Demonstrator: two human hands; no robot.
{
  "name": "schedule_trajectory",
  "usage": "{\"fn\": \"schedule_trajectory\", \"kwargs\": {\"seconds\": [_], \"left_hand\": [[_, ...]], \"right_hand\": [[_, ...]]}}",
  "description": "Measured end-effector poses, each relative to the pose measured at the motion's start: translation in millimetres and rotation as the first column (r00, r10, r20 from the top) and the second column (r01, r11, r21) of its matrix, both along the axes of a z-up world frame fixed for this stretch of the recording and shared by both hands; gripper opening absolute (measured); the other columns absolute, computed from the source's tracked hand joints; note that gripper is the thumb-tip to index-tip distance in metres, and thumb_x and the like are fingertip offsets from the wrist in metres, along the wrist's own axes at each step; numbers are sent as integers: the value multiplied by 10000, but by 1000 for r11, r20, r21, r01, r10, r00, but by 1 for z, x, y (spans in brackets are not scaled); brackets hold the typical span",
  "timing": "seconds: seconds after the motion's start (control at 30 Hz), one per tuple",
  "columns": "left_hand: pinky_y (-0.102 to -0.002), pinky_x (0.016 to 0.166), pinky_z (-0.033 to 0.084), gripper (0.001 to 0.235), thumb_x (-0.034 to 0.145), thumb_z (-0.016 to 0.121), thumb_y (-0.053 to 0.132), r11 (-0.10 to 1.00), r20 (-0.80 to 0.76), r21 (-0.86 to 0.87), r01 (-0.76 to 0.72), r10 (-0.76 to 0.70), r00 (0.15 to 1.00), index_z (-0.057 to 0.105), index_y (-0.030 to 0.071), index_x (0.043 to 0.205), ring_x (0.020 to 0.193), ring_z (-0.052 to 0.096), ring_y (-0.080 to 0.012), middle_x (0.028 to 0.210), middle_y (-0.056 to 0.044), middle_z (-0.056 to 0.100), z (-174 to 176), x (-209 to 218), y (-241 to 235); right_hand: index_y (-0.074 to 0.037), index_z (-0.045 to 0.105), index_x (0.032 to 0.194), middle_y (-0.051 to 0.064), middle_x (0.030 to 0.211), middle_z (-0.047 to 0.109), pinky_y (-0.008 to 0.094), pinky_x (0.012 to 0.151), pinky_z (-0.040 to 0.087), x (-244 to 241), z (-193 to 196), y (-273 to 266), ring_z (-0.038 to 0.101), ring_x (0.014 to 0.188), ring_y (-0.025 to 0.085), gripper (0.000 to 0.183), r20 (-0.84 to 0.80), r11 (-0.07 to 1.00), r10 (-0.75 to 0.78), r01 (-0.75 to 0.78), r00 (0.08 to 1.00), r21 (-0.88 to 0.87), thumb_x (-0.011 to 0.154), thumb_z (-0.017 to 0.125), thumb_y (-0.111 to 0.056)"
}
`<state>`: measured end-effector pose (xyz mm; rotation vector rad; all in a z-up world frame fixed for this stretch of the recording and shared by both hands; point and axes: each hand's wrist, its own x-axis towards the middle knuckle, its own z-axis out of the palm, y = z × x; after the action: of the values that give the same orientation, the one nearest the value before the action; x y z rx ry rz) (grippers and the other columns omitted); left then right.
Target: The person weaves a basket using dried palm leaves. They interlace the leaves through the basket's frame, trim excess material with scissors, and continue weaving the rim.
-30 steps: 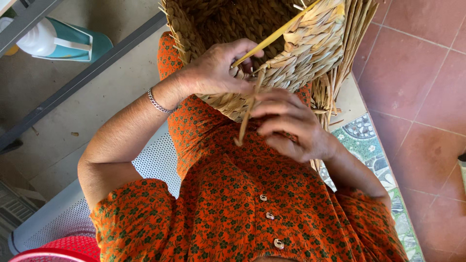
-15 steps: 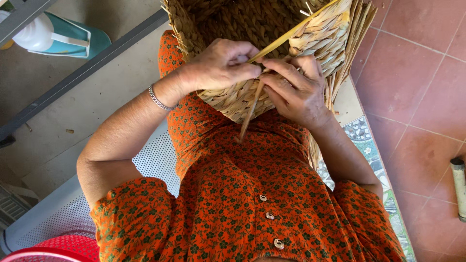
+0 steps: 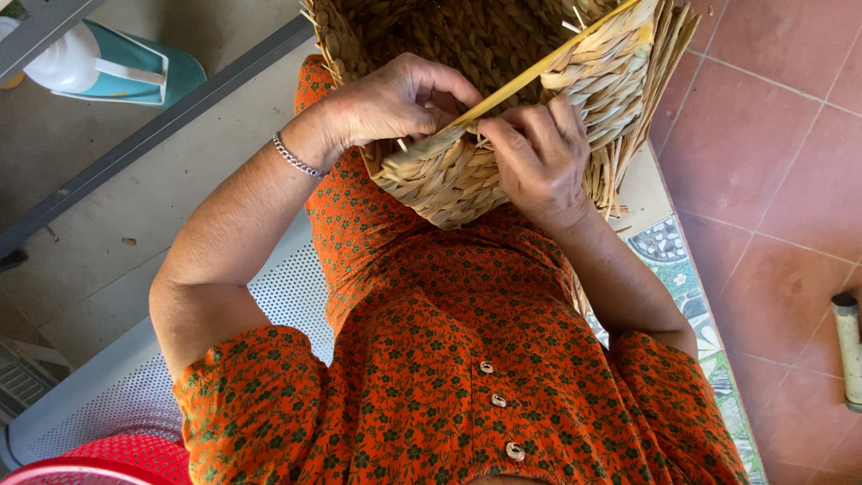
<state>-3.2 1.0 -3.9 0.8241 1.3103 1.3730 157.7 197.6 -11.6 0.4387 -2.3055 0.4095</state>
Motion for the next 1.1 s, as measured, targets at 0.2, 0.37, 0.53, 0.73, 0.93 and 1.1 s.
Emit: {"fn": "schedule_trajectory", "kwargs": {"seconds": [0.2, 0.37, 0.53, 0.73, 0.93, 1.1], "left_hand": [[-303, 1061, 568, 487, 874, 666, -71, 989, 81, 115, 91, -100, 992, 636, 2, 1355, 1168, 693, -156, 1269, -91, 718, -1, -7, 3], [-286, 979, 581, 275, 1008, 674, 48, 1000, -272, 22, 20, -13, 962, 702, 28, 1281, 1040, 689, -123, 1159, -72, 760, -9, 2, 10], [-324, 825, 592, 247, 993, 569, 170, 973, -305, -155, -173, 119, 945, 706, 42, 1155, 924, 685, -134, 1019, -77, 747, -11, 8, 16], [-328, 617, 555, 296, 908, 539, 211, 939, -40, -313, -146, 140, 989, 665, 61, 1130, 819, 655, -165, 989, -76, 719, -14, 4, 23], [-335, 666, 608, 242, 1012, 676, 207, 994, -493, -14, -111, 90, 865, 703, 22, 1166, 781, 701, -178, 968, -99, 740, -18, -4, 18], [-310, 588, 622, 324, 1076, 638, 222, 832, -214, -384, -400, 341, 915, 617, -46, 1255, 633, 719, -173, 886, -142, 720, -4, -20, 11]], "right_hand": [[-99, 729, 1271, 51, 1175, 591, 365, 817, 437, 23, 35, -9, 496, 1016, 215, 311, 216, 961, -186, 132, 958, 242, 991, 735, -235], [-102, 745, 1227, 29, 1065, 561, 379, 800, 397, 20, 41, -5, 487, 980, 207, 310, 239, 933, -195, 105, 951, 344, 984, 766, -294], [-57, 708, 1176, 45, 1077, 631, 379, 859, 414, 13, 32, 1, 509, 971, 189, 247, 264, 978, -107, 54, 958, 202, 985, 785, -194], [-125, 720, 1193, 52, 1107, 677, 382, 857, 400, 18, 27, 8, 528, 994, 198, 175, 289, 993, -25, -11, 957, 121, 1029, 779, -145], [-142, 724, 1201, 37, 1073, 655, 379, 829, 382, 16, 24, 5, 515, 967, 202, 188, 260, 992, -17, -16, 965, 124, 1024, 788, -133], [-49, 644, 1080, 56, 1159, 683, 402, 816, 375, 20, 26, 11, 510, 917, 195, 171, 343, 1000, 24, -24, 939, -5, 935, 721, -3]]}}
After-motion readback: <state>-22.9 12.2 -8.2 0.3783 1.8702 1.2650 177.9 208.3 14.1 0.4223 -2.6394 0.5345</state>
